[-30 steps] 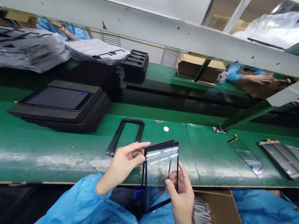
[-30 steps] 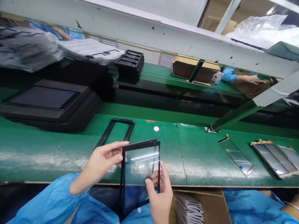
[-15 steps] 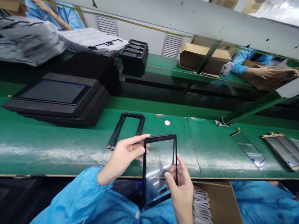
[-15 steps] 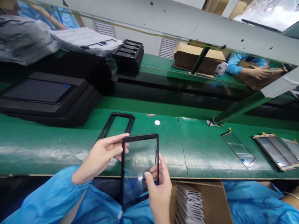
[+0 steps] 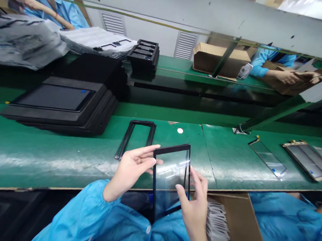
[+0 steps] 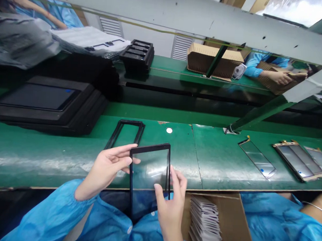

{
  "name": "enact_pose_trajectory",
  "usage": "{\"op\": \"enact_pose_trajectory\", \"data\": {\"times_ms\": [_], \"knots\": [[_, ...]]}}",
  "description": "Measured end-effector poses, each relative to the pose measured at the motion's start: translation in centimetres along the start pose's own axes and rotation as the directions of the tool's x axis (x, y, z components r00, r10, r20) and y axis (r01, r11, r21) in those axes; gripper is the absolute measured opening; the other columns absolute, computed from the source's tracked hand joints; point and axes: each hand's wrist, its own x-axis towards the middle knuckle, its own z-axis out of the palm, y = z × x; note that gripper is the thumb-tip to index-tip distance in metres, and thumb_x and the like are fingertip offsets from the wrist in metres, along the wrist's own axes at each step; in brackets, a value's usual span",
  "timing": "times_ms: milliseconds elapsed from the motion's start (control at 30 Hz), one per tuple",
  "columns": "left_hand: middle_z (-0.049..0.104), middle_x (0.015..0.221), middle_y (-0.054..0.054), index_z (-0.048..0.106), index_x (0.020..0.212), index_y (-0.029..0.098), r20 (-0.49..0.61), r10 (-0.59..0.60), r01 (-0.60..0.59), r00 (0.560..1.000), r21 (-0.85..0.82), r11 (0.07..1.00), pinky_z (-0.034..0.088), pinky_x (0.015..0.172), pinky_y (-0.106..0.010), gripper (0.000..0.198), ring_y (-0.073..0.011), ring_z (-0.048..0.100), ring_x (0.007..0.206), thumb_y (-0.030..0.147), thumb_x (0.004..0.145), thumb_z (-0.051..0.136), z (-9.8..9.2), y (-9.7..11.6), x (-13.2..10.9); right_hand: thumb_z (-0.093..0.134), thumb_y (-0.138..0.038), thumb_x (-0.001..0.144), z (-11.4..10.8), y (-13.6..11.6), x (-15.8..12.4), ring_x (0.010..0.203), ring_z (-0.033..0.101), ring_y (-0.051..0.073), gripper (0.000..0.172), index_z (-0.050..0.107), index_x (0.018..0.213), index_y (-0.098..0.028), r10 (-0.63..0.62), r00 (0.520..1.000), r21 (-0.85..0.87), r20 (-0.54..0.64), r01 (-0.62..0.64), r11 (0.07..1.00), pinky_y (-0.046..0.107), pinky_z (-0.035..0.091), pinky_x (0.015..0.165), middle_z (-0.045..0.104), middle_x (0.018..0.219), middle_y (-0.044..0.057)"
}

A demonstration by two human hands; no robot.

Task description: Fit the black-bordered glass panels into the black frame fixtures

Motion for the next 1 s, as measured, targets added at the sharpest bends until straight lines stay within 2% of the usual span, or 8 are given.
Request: {"op": "enact_pose_trajectory", "data": {"times_ms": [100, 200, 267, 367, 733, 800, 900, 1000], "knots": [[0.085, 0.082, -0.009, 0.084, 0.121, 0.017, 0.041, 0.031, -0.036, 0.999, 0.120, 0.992, 0.064, 0.058, -0.021, 0.040, -0.0256, 0.084, 0.082, 0.027, 0.083, 0.086, -0.1, 0.6, -0.5, 0.071, -0.041, 0.097, -1.2, -1.3, 1.7, 0.141, 0.058, 0.030, 0.055, 0.059, 0.151, -0.036, 0.001, 1.000, 0.075, 0.007, -0.002, 0.997, 0.053, 0.046, 0.119, 0.060, 0.155, 0.009], [0.085, 0.080, -0.009, 0.085, 0.119, 0.019, 0.110, 0.041, -0.062, 0.993, 0.192, 0.979, 0.064, 0.061, -0.021, 0.035, -0.0243, 0.084, 0.079, 0.025, 0.085, 0.083, -0.2, 1.0, -1.2, 0.065, -0.043, 0.101, -2.3, -3.0, 3.8, 0.107, 0.079, 0.027, 0.047, 0.066, 0.145, -0.027, 0.089, 0.987, 0.248, 0.133, -0.120, 0.961, 0.048, 0.061, 0.101, 0.084, 0.115, 0.010], [0.086, 0.080, -0.008, 0.085, 0.118, 0.020, 0.116, 0.045, -0.068, 0.992, 0.203, 0.977, 0.065, 0.062, -0.021, 0.034, -0.0235, 0.084, 0.077, 0.025, 0.085, 0.083, -0.4, 1.1, -1.5, 0.070, -0.045, 0.097, -2.6, -3.9, 4.7, 0.085, 0.082, 0.026, 0.040, 0.076, 0.129, -0.021, 0.115, 0.979, 0.271, 0.170, -0.158, 0.950, 0.045, 0.066, 0.089, 0.086, 0.086, 0.008], [0.086, 0.081, -0.008, 0.085, 0.119, 0.021, 0.107, 0.036, -0.059, 0.994, 0.219, 0.974, 0.065, 0.064, -0.021, 0.034, -0.0229, 0.084, 0.077, 0.028, 0.085, 0.083, -0.5, 1.1, -1.8, 0.076, -0.045, 0.091, -2.4, -4.9, 5.1, 0.071, 0.083, 0.026, 0.030, 0.082, 0.106, -0.020, 0.116, 0.981, 0.305, 0.154, -0.159, 0.939, 0.039, 0.068, 0.076, 0.083, 0.069, 0.006], [0.085, 0.081, -0.008, 0.086, 0.118, 0.025, 0.092, 0.038, -0.067, 0.995, 0.335, 0.940, 0.066, 0.062, -0.026, 0.034, -0.0256, 0.083, 0.076, 0.039, 0.087, 0.082, -1.9, 0.0, -1.6, 0.080, -0.041, 0.088, -1.6, -5.4, 4.5, 0.060, 0.081, 0.024, 0.025, 0.083, 0.098, -0.019, 0.145, 0.984, 0.367, 0.108, -0.175, 0.914, 0.032, 0.068, 0.060, 0.084, 0.071, 0.007], [0.086, 0.107, -0.010, 0.084, 0.122, 0.029, 0.156, 0.115, -0.175, 0.981, 0.459, 0.871, 0.068, 0.074, -0.030, 0.034, -0.0293, 0.082, 0.098, 0.037, 0.090, 0.078, -1.6, 0.1, -1.5, 0.080, -0.040, 0.088, -1.1, -5.5, 4.2, 0.060, 0.081, 0.023, 0.022, 0.083, 0.097, -0.020, 0.136, 0.984, 0.359, 0.112, -0.168, 0.918, 0.031, 0.068, 0.061, 0.085, 0.073, 0.007], [0.068, 0.150, -0.007, 0.074, 0.139, 0.035, 0.347, 0.216, -0.402, 0.913, 0.663, 0.632, 0.059, 0.106, -0.042, 0.055, -0.0361, 0.066, 0.135, 0.030, 0.085, 0.081, -0.4, 0.8, -1.6, 0.081, -0.039, 0.088, 0.0, -5.8, 3.9, 0.062, 0.081, 0.021, 0.026, 0.083, 0.106, -0.022, 0.083, 0.964, 0.339, 0.254, -0.169, 0.925, 0.031, 0.068, 0.065, 0.085, 0.074, 0.005], [0.084, 0.118, -0.008, 0.050, 0.161, 0.035, 0.489, 0.054, -0.429, 0.871, 0.701, 0.570, 0.063, 0.096, -0.041, 0.076, -0.0326, 0.080, 0.106, 0.025, 0.090, 0.074, 0.5, 1.6, -1.6, 0.084, -0.044, 0.085, 0.2, -5.6, 4.2, 0.068, 0.082, 0.022, 0.049, 0.077, 0.129, -0.023, 0.081, 0.909, 0.351, 0.410, -0.239, 0.905, 0.033, 0.068, 0.070, 0.085, 0.076, 0.003]]}}
